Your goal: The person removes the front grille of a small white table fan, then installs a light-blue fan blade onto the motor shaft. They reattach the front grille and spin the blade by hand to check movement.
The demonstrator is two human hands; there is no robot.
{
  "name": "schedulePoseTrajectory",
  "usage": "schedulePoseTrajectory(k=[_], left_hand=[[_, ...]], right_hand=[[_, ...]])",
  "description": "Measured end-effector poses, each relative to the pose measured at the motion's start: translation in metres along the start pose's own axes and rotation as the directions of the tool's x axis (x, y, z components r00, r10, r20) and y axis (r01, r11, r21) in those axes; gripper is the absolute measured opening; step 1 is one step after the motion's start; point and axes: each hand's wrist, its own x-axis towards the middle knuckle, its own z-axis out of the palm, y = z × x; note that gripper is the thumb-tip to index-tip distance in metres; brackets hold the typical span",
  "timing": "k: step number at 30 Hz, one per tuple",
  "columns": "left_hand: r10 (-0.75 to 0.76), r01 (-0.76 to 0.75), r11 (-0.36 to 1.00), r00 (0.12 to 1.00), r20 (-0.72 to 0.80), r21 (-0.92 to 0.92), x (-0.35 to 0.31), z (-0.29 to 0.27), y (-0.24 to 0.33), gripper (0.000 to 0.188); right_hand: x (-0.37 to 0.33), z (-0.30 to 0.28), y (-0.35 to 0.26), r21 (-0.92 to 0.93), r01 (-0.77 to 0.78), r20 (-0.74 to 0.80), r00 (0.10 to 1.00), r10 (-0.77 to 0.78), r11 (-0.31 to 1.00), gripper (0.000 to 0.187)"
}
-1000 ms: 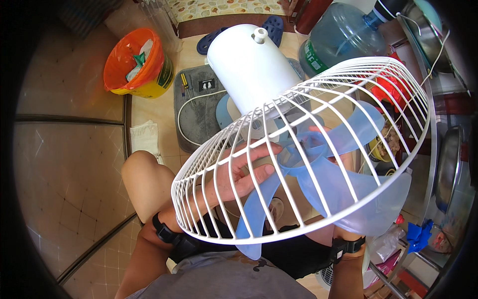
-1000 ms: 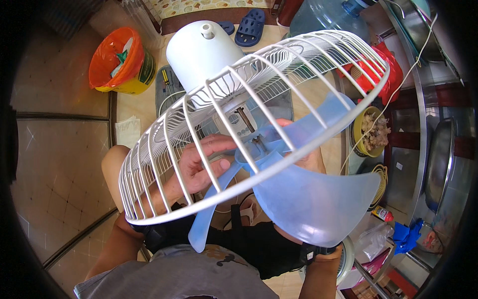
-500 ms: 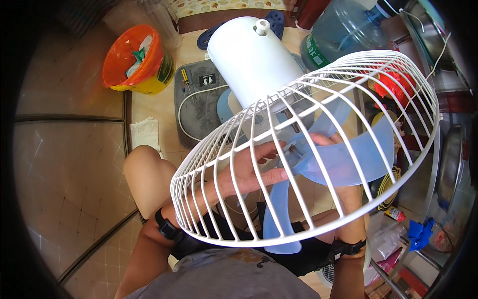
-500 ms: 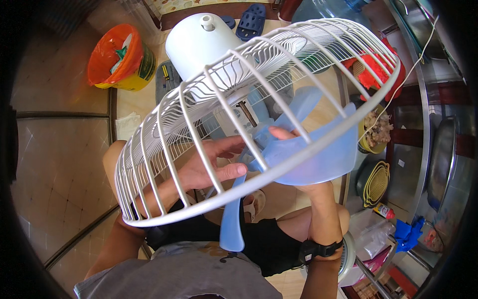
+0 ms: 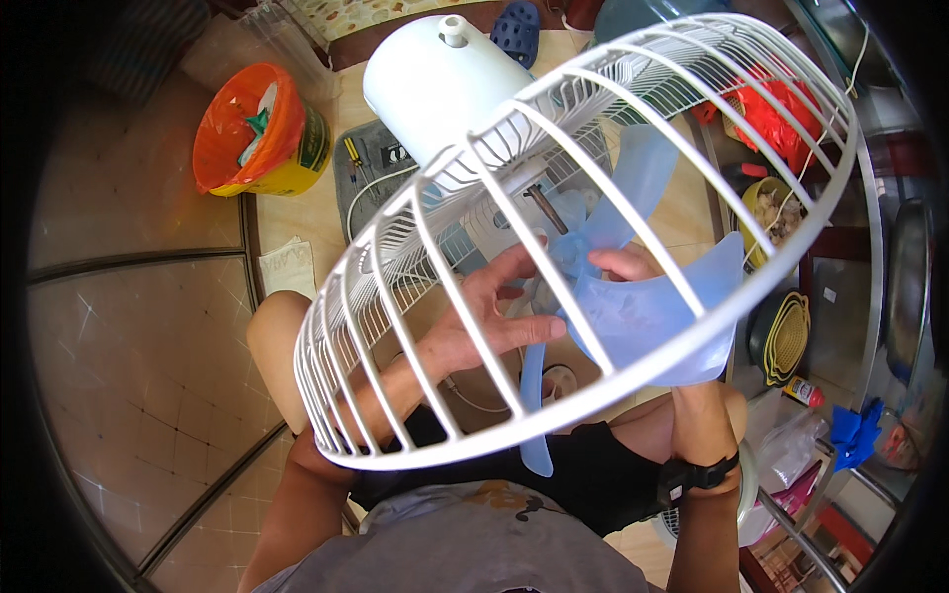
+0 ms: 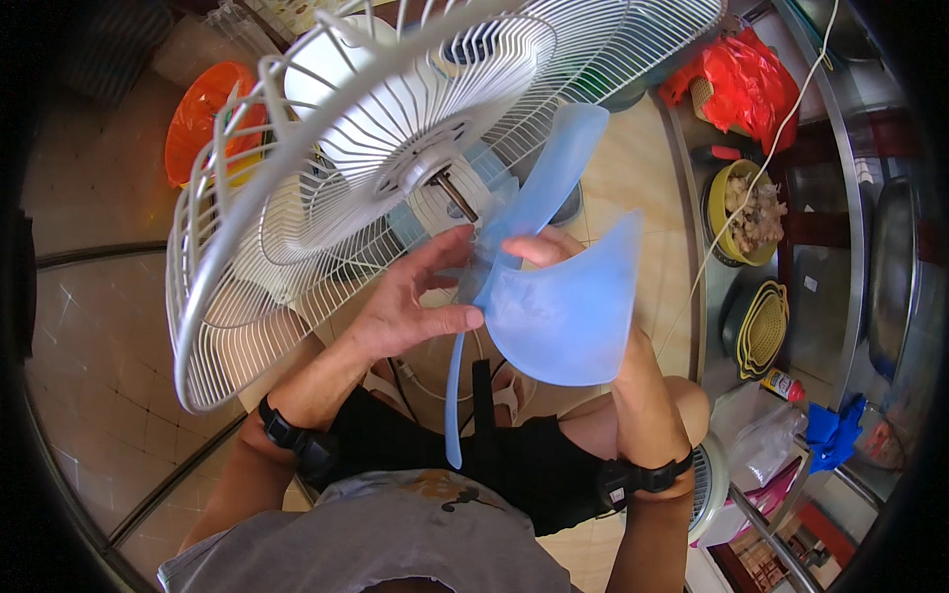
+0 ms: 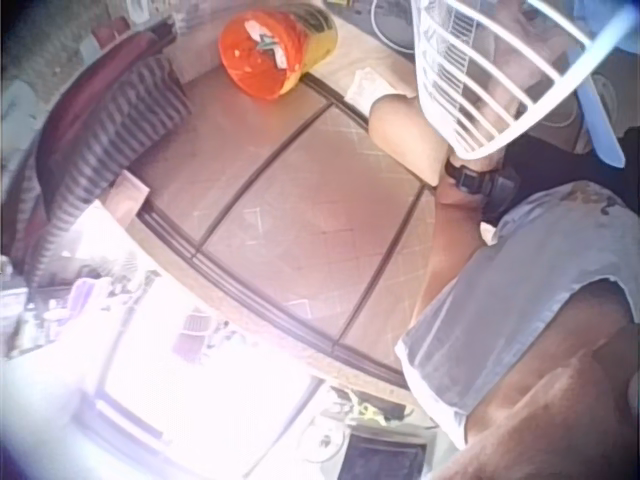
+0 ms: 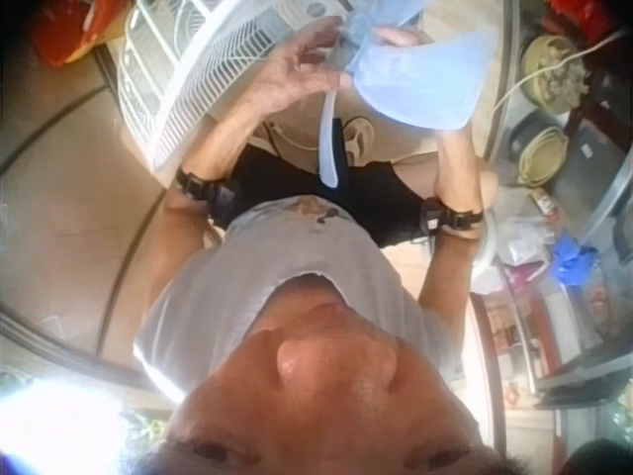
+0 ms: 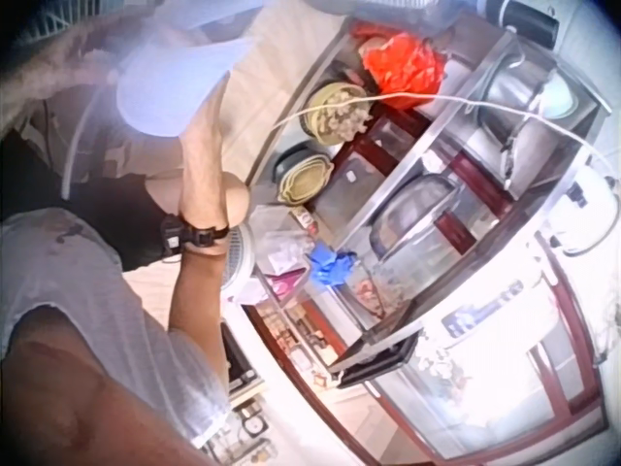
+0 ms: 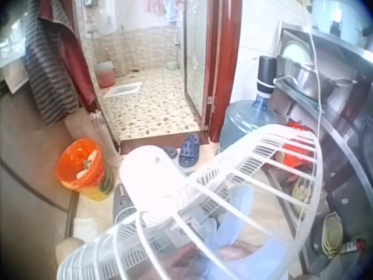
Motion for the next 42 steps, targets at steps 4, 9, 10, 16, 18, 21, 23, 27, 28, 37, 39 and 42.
schedulePoseTrajectory(k=[4,9,10,16,18,21,23,27,28,37,39,42], left_hand=[[0.062,-0.059,0.994,0.997,-0.037,0.093,0.001,0.002,0.002,0.105],[0.108,-0.091,0.982,0.990,-0.096,0.166,0.002,0.004,0.001,0.105],[0.123,-0.106,0.981,0.988,-0.099,0.163,0.003,0.004,0.001,0.105],[0.121,-0.102,0.979,0.987,-0.102,0.174,0.006,0.008,0.004,0.108],[0.136,-0.116,0.973,0.987,-0.091,0.200,0.004,0.009,0.006,0.109],[0.184,-0.156,0.952,0.979,-0.084,0.263,0.002,0.008,0.007,0.110],[0.219,-0.180,0.932,0.971,-0.093,0.314,0.000,0.009,0.006,0.110],[0.314,-0.288,0.896,0.949,-0.023,0.338,-0.001,0.007,0.006,0.113],[0.368,-0.342,0.858,0.930,0.007,0.382,-0.001,0.005,0.006,0.114],[0.416,-0.398,0.819,0.908,0.050,0.414,-0.002,0.008,0.005,0.110],[0.447,-0.423,0.801,0.893,0.046,0.423,0.000,0.009,0.003,0.109],[0.467,-0.443,0.809,0.884,0.035,0.387,0.002,0.008,0.002,0.106]], right_hand=[[-0.003,-0.003,-0.016,-0.064,-0.052,-0.082,0.996,0.047,0.997,0.054],[-0.001,-0.011,-0.025,-0.084,0.007,-0.139,0.990,-0.018,0.996,0.034],[-0.002,-0.012,-0.025,-0.023,0.080,-0.134,0.988,-0.082,0.997,0.031],[-0.005,-0.014,-0.023,0.204,-0.242,-0.299,0.907,0.295,0.949,0.025],[-0.003,-0.013,-0.029,0.428,-0.401,-0.201,0.831,0.518,0.810,0.030],[0.003,-0.007,-0.038,0.587,-0.479,-0.009,0.802,0.597,0.653,0.051],[0.000,-0.006,-0.046,0.620,-0.437,0.006,0.833,0.554,0.651,0.060],[-0.003,-0.004,-0.040,0.613,-0.377,-0.026,0.869,0.495,0.694,0.081],[-0.002,-0.006,-0.034,0.547,-0.402,-0.030,0.868,0.496,0.734,0.081],[-0.005,-0.030,-0.008,0.227,-0.233,0.039,0.972,0.230,0.946,0.097],[-0.004,-0.030,-0.010,0.367,-0.292,0.061,0.955,0.290,0.883,0.102],[-0.003,-0.036,-0.012,0.548,-0.302,0.096,0.949,0.300,0.780,0.101]])
